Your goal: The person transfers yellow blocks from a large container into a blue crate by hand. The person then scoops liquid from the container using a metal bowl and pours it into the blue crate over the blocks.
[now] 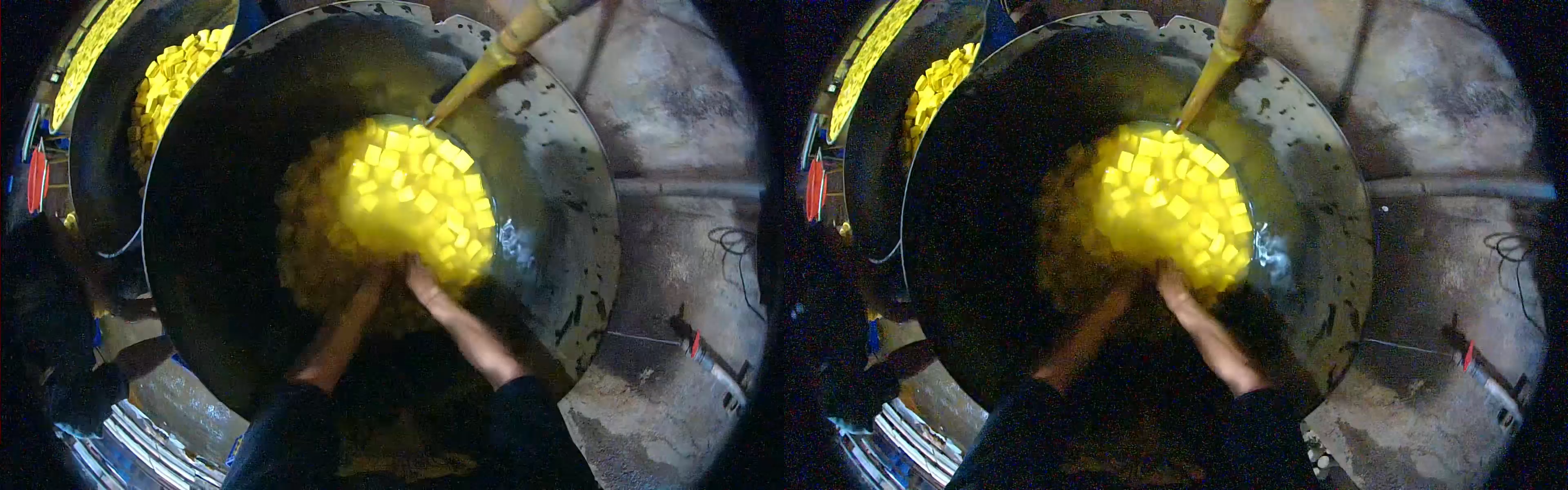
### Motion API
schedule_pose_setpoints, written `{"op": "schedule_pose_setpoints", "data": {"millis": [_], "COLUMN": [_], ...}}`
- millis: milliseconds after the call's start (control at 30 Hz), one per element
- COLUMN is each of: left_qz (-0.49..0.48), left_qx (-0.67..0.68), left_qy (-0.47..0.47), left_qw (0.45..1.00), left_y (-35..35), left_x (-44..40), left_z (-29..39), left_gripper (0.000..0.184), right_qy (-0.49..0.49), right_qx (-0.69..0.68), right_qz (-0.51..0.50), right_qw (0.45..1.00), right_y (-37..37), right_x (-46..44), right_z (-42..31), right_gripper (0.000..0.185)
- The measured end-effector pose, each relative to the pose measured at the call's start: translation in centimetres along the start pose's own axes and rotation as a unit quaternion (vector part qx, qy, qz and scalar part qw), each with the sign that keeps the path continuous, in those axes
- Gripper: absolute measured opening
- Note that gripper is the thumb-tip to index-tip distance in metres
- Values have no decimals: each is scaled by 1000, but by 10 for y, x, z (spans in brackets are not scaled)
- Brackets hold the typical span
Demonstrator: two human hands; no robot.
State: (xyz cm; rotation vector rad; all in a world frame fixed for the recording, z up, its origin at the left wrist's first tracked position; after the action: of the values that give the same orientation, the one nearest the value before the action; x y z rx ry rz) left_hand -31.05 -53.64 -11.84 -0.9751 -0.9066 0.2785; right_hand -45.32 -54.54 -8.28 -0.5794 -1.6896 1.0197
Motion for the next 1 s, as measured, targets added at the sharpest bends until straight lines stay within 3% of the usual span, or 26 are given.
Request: {"op": "schedule_pose_setpoints", "data": {"millis": [67, 100, 133, 167, 233, 300, 367, 500, 567, 633, 700, 767, 800, 833, 867, 900, 933, 967, 1000], "left_qz": [47, 65, 77, 79, 66, 41, 15, -5, -31, -63, -85, -84, -46, 5, 52, 157, 191, 193, 224], "left_qx": [5, 14, 26, 44, 96, 147, 184, 156, 114, 85, 88, 130, 193, 273, 352, 596, 580, 581, 729], "left_qy": [6, 9, 17, 23, 34, 36, 27, 1, -14, -20, -14, 12, 38, 66, 96, 69, 20, 22, -28], "left_qw": [999, 998, 997, 996, 993, 988, 982, 988, 993, 994, 992, 988, 979, 960, 930, 784, 792, 790, 647], "left_y": [14, 12, 10, 7, -22, -66, -113, -150, -139, -123, -106, -97, -94, -95, -99, -114, -125, -134, -140], "left_x": [1, 2, 2, 0, -3, -7, -17, -44, -63, -82, -96, -101, -99, -96, -92, -79, -70, -65, -60], "left_z": [1, -1, -3, -6, -19, -35, -55, -82, -91, -100, -110, -116, -119, -122, -122, -122, -119, -108, -99], "left_gripper": [37, 37, 37, 37, 38, 38, 38, 37, 37, 37, 37, 37, 37, 38, 38, 31, 36, 36, 44], "right_qy": [59, 45, 45, 75, 98, -63, 65, 212, 256, 292, 333, 211, 191, 203, 173, 145, 147, 133, 118], "right_qx": [-181, -222, -224, -308, -380, -200, -436, -364, -305, -289, -301, -415, -491, -562, -604, -644, -641, -702, -759], "right_qz": [88, 203, 198, 34, -135, -16, -25, -4, -22, 119, 104, 114, 134, 44, 59, 71, 69, 53, 37], "right_qw": [978, 953, 953, 948, 910, 978, 897, 907, 917, 904, 888, 877, 840, 801, 775, 748, 750, 697, 640], "right_y": [58, 54, 55, 66, 32, -71, -130, -159, -162, -147, -110, -74, -77, -119, -123, -124, -126, -133, -139], "right_x": [-7, -6, -10, -20, -29, -32, -62, -121, -133, -145, -167, -175, -167, -143, -134, -124, -113, -103, -94], "right_z": [8, 10, 14, 22, 34, 43, 70, 96, 83, 75, 84, 104, 108, 104, 104, 102, 97, 89, 78], "right_gripper": [42, 40, 40, 31, 26, 15, 19, 40, 47, 54, 57, 61, 59, 57, 52, 47, 47, 41, 35]}}
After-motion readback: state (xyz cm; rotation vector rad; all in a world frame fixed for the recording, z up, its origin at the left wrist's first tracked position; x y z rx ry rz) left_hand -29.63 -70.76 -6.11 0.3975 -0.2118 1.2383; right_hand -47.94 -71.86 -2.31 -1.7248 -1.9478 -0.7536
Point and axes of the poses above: each hand's wrist, its own x-axis away from the middle knuckle, its own y-axis out of the palm, z = x × y, the point moved 3 cm from there along -x, towards the middle knuckle, and after that the axes turned 1 degree about -x, right-handed, at the moved point
